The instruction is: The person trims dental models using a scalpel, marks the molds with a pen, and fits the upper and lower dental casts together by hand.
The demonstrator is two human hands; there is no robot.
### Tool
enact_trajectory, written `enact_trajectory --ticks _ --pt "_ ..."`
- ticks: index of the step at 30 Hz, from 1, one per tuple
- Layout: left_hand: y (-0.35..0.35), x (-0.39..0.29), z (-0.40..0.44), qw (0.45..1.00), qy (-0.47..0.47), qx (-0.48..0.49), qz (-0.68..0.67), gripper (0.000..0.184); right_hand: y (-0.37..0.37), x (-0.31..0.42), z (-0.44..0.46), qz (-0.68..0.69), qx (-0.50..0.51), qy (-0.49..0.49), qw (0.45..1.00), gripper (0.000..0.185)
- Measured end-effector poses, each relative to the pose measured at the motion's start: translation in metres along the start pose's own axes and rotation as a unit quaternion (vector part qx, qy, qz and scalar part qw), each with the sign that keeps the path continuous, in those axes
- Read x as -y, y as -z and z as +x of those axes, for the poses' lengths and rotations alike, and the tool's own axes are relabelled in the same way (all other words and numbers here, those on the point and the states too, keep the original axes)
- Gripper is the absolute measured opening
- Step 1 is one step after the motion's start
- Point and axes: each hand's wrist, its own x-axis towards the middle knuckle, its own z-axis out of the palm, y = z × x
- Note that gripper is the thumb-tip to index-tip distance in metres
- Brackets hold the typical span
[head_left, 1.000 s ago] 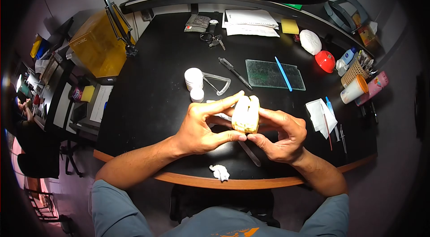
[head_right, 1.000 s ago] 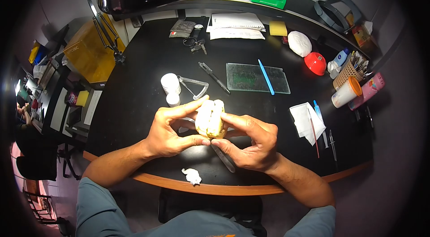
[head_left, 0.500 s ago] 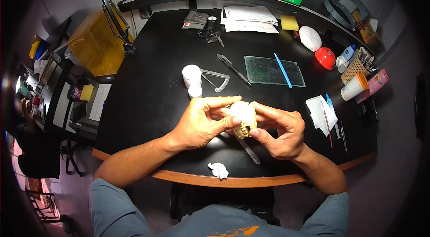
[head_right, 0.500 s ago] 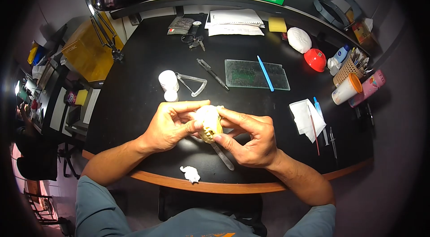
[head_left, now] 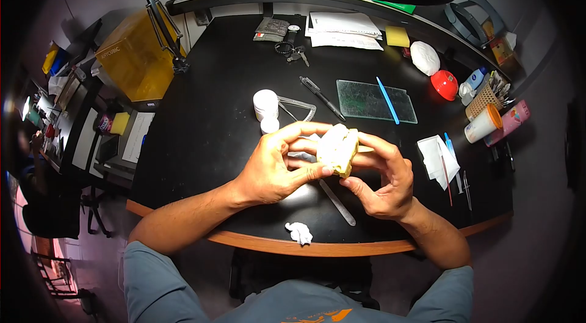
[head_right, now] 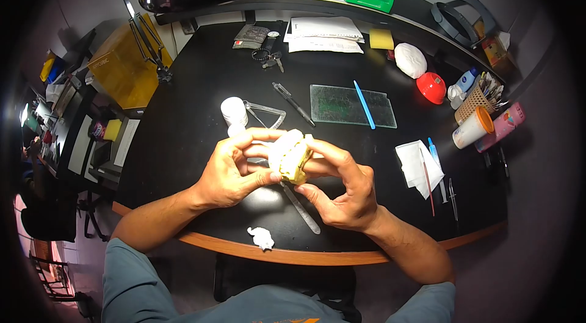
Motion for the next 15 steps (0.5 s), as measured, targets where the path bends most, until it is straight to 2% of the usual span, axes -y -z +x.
enact_trajectory --ticks 3,4,7,10,11,13,15 --pt "0.002 0.001 -0.001 0.998 -0.037 0.021 0.051 0.059 -0.001 -0.009 -0.005 -0.041 0.004 0.037 0.998 0.063" --pt "0.003 0.002 -0.002 0.998 -0.045 0.024 0.045 0.056 -0.002 -0.011 -0.007 -0.027 -0.005 0.028 0.999 0.063" --pt "0.002 0.008 -0.001 0.997 -0.07 0.011 0.035 0.06 0.0 -0.007 0.003 -0.066 -0.015 0.08 0.994 0.062" --pt "-0.001 0.011 -0.003 0.991 -0.12 0.012 0.05 0.067 0.001 -0.001 0.0 -0.116 -0.033 0.071 0.99 0.058" --pt "-0.004 0.007 -0.004 0.99 -0.122 0.007 0.073 0.073 0.001 0.0 0.001 -0.124 -0.026 0.086 0.988 0.058" --pt "-0.007 0.005 -0.005 0.975 -0.16 -0.004 0.156 0.072 -0.001 0.001 0.002 -0.141 -0.015 0.114 0.983 0.057" --pt "-0.008 0.006 -0.008 0.973 -0.137 -0.019 0.183 0.068 -0.005 0.0 0.001 -0.145 -0.012 0.124 0.982 0.054"
